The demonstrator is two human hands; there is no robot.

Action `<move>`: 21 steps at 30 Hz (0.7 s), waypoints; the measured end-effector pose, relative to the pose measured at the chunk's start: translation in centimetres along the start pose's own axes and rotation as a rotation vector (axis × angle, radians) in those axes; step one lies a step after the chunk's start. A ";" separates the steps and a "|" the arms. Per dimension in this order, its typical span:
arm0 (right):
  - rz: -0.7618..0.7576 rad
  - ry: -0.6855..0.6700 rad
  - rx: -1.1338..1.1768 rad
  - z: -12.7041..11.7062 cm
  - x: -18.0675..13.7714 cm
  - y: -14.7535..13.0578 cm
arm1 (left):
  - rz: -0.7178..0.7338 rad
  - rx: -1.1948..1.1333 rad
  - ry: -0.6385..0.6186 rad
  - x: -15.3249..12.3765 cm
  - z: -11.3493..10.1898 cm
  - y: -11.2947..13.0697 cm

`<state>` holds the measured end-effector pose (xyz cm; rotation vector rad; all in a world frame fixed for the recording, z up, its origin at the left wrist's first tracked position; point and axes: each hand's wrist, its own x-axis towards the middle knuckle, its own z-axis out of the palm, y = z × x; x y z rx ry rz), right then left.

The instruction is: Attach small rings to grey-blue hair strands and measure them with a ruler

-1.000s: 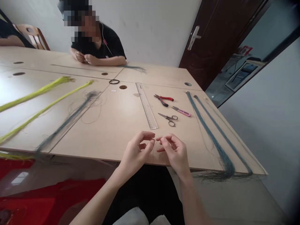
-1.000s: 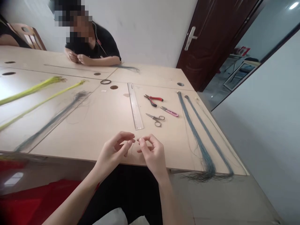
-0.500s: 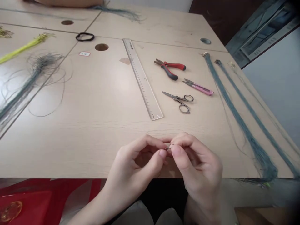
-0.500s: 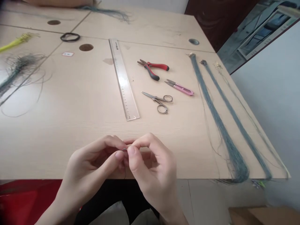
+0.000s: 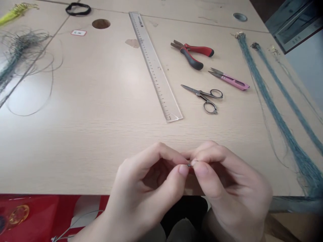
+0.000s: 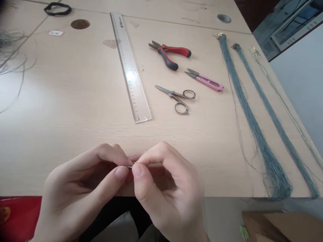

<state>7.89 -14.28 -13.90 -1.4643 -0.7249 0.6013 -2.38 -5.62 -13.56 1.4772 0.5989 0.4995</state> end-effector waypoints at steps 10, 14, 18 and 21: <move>0.100 -0.056 0.070 0.0 0.2 -1.1 | 0.046 0.067 0.004 0.2 0.2 0.0; 0.088 -0.025 0.084 0.1 0.1 -0.9 | 0.030 0.090 0.014 0.1 0.3 0.1; 0.093 -0.012 0.063 0.2 -0.1 -0.8 | 0.042 0.064 0.003 -0.1 0.2 0.1; 0.095 -0.005 0.062 0.2 -0.1 -0.9 | 0.050 0.068 0.003 -0.1 0.1 0.1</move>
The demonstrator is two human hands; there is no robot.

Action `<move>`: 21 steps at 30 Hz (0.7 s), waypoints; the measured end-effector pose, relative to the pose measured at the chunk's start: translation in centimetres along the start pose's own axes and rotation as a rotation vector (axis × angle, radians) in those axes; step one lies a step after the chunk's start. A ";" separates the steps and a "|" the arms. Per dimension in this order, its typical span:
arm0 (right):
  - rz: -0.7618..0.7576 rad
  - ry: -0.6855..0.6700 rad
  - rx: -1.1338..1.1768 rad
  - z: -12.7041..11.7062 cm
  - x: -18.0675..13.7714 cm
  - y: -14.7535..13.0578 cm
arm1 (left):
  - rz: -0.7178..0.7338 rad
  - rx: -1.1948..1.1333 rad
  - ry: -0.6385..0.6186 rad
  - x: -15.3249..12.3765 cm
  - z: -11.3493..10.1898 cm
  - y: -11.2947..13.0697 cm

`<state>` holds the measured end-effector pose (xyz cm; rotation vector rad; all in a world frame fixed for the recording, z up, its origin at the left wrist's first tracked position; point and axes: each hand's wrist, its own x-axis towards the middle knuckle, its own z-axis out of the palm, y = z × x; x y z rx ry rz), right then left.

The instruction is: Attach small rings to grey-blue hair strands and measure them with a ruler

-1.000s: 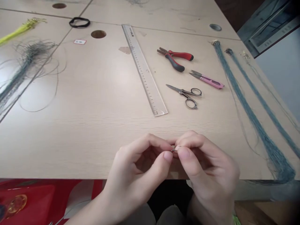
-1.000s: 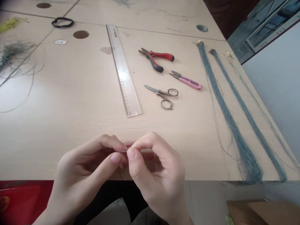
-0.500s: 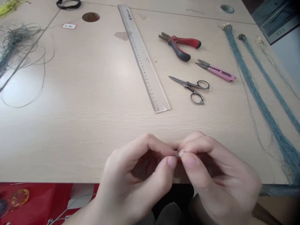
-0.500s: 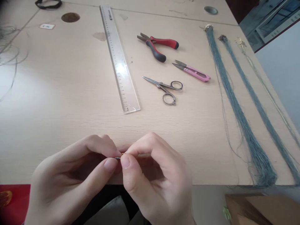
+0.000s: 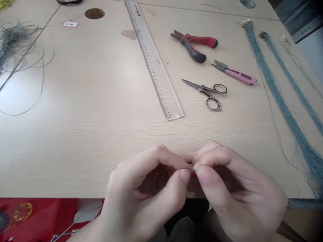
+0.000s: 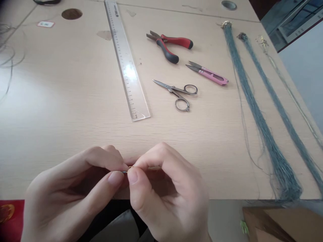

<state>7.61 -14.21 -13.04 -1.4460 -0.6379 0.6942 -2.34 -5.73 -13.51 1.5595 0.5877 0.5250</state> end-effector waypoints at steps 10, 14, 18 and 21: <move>-0.022 0.011 -0.025 -0.1 0.2 0.2 | 0.021 0.107 0.048 -0.2 0.2 -0.1; 0.003 0.032 -0.002 0.2 0.0 0.1 | 0.023 0.108 0.039 0.0 0.1 -0.1; 0.024 0.032 0.011 0.2 0.0 -0.2 | -0.009 0.114 0.042 0.1 -0.1 0.1; 0.011 0.018 0.006 0.2 0.0 -0.2 | 0.000 0.103 0.048 0.2 -0.1 0.1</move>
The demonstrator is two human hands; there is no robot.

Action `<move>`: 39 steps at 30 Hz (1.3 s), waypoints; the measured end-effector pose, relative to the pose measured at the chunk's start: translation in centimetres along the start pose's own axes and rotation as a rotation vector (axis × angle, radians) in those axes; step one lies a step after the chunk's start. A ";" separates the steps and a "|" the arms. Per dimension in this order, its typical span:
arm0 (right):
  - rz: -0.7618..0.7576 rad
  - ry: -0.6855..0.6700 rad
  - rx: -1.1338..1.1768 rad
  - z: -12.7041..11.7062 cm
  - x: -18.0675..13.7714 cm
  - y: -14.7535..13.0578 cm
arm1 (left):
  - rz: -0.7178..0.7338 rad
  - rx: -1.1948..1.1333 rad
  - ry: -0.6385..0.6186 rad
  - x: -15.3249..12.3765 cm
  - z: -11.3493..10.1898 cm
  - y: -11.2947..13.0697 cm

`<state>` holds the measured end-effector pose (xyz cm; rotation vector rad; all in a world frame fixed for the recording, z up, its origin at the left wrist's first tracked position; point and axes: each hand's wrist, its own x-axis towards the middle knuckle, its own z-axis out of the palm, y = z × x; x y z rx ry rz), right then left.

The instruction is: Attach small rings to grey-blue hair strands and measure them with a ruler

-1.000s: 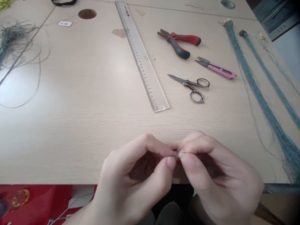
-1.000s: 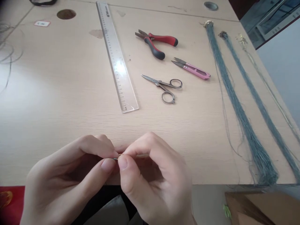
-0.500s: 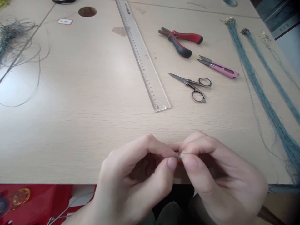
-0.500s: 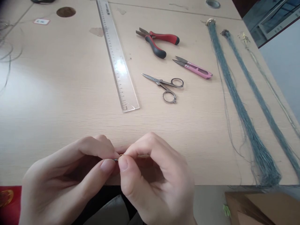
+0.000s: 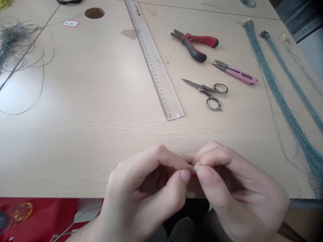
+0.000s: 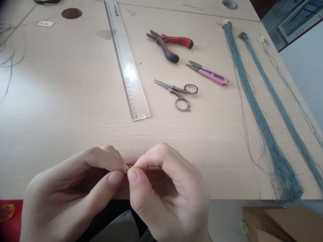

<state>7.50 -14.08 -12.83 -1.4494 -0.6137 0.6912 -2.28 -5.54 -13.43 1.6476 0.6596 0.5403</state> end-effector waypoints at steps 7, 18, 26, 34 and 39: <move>-0.018 0.004 -0.053 -0.2 0.1 0.3 | -0.019 -0.032 -0.004 -0.2 0.2 0.0; 0.005 -0.004 -0.064 -0.2 0.0 0.2 | 0.013 -0.029 -0.007 0.0 0.2 -0.3; 0.021 -0.050 -0.056 -0.5 0.1 0.0 | -0.071 -0.046 0.058 -0.1 0.4 0.3; 0.051 -0.009 -0.011 -0.2 0.0 -0.3 | -0.069 -0.097 0.100 -0.1 0.8 0.2; 0.056 -0.051 -0.032 -0.4 0.2 -0.4 | -0.060 -0.127 0.121 0.0 0.9 0.2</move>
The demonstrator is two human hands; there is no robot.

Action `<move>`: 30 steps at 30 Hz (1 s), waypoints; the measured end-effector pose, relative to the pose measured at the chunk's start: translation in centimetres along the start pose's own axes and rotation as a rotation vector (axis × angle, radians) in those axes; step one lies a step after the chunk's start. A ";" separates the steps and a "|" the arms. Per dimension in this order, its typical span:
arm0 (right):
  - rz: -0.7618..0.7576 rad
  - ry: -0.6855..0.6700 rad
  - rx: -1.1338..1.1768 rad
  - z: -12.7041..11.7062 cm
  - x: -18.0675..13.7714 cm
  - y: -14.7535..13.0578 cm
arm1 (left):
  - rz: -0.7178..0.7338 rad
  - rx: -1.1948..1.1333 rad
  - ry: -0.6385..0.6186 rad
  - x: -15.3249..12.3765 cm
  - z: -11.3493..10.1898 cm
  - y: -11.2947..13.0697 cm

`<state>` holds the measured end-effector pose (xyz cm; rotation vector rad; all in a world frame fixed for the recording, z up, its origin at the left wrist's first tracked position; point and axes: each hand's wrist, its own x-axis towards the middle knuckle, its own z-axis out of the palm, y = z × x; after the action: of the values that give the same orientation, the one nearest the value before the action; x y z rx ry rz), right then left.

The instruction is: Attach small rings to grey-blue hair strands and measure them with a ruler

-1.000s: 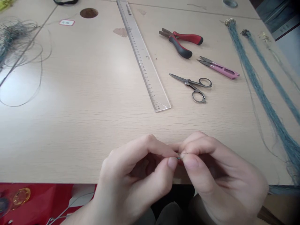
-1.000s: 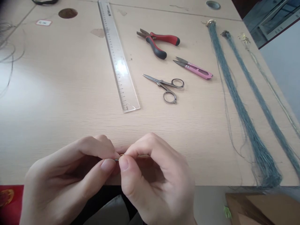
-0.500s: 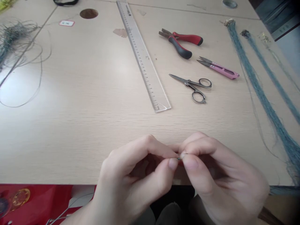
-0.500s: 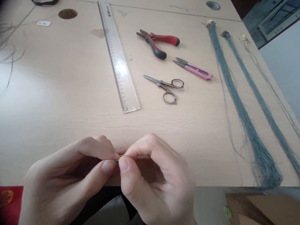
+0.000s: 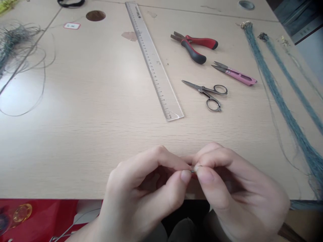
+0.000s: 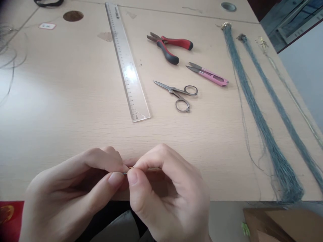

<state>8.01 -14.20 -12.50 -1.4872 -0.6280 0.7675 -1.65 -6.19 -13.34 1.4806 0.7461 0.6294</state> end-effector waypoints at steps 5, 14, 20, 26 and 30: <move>-0.011 0.014 -0.009 0.0 0.0 0.1 | -0.034 0.070 -0.072 0.1 -0.4 0.2; -0.014 0.020 -0.008 0.0 0.0 0.5 | 0.021 0.052 -0.081 0.1 -0.5 -0.1; -0.084 -0.033 -0.068 -0.4 0.3 0.7 | -0.023 0.047 -0.047 0.0 -0.3 0.0; -0.033 -0.025 -0.053 -0.3 0.3 0.3 | -0.042 0.054 -0.048 -0.1 -0.2 -0.2; -0.085 -0.039 -0.077 -0.4 0.3 0.8 | -0.027 0.042 -0.031 -0.1 -0.2 -0.2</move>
<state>8.48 -14.30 -13.30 -1.5089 -0.7534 0.7149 -1.88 -6.12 -13.50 1.5130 0.7588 0.5722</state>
